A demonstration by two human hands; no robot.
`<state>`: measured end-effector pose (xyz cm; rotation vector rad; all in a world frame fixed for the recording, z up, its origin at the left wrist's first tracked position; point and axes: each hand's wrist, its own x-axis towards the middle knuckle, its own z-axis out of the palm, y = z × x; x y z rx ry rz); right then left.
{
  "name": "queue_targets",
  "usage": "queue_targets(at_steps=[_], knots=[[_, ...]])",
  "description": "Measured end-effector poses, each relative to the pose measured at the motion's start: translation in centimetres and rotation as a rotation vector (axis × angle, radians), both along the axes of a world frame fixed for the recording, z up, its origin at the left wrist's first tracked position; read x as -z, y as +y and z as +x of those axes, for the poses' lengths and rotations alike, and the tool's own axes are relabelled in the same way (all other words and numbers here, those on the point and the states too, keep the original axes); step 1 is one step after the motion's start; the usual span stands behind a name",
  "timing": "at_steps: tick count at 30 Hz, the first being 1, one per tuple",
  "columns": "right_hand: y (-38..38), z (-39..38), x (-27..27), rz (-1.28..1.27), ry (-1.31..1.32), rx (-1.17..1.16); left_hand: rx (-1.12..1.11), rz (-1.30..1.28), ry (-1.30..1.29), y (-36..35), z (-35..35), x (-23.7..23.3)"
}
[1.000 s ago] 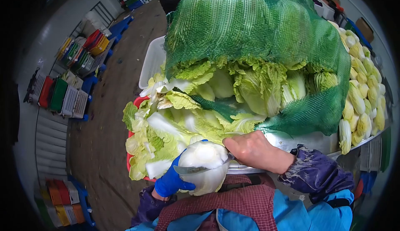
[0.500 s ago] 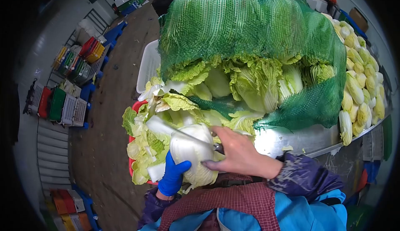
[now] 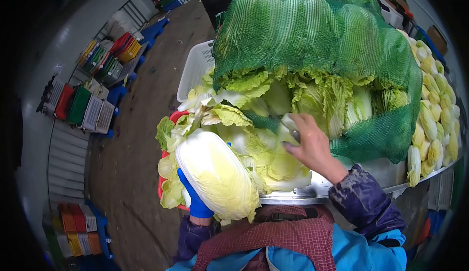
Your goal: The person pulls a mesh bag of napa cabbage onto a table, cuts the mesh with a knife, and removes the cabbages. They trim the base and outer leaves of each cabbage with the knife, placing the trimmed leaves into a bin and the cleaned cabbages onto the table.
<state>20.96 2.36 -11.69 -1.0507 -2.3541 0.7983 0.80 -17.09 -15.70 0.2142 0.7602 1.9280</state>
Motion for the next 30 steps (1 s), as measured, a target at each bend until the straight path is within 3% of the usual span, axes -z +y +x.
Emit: queue_targets(at_steps=[3, 5, 7, 8, 9, 11, 13, 15, 18, 21, 23, 25, 27, 29, 30], knots=[[-2.4, -2.4, -3.5, -0.118, 0.167, -0.171, -0.057, 0.031, 0.056, 1.3, 0.9, -0.7], [-3.4, -3.7, -4.4, -0.779, 0.125, -0.407, -0.008, 0.036, 0.081, 1.4, 1.4, -0.4], [-3.0, -3.5, -3.7, -0.850, 0.197, -0.407, 0.040, 0.044, 0.100, 1.5, 1.4, -1.0], [-2.7, -3.4, -3.2, -0.923, 0.268, -0.409, 0.086, -0.058, 0.255, 1.4, 1.0, -2.1], [-2.7, -3.3, -2.7, -0.920, 0.264, -0.409, 0.131, -0.160, 0.409, 1.6, 0.8, -2.7], [-3.0, -2.9, -1.5, -0.757, 0.217, -0.359, 0.078, -0.073, 0.524, 2.2, 1.1, -2.9], [-3.4, -3.0, -0.1, -0.714, 0.208, -0.346, -0.007, -0.260, 0.707, 2.5, 2.1, -2.7], [-3.6, -3.1, -0.6, -0.738, 0.114, -0.280, -0.022, -0.268, 0.744, 2.8, 2.0, -2.1], [-3.6, -2.9, -1.5, -0.827, 0.176, -0.216, -0.037, -0.231, 0.743, 2.6, 2.3, -2.3], [-3.3, -3.1, -0.1, -0.917, 0.332, -0.161, 0.003, -0.228, 0.597, 1.7, 1.6, -1.9], [-1.9, -3.1, 3.5, -0.632, 0.133, -0.035, 0.021, -0.222, 0.159, 0.6, 0.9, -0.4], [-1.0, -2.7, 5.0, -0.620, 0.157, -0.023, 0.027, -0.253, 0.094, 0.9, 1.1, -1.0], [-1.2, -2.3, 2.6, 0.128, 0.118, -0.165, 0.122, 0.105, -0.042, 2.3, 0.8, -1.2], [-2.0, -2.6, -0.2, 0.100, 0.127, -0.190, 0.230, 0.224, -0.097, 3.4, 0.7, -1.4], [-2.5, -2.9, -1.8, -0.383, 0.191, -0.267, 0.184, 0.318, -0.105, 4.3, 1.3, -1.6]])
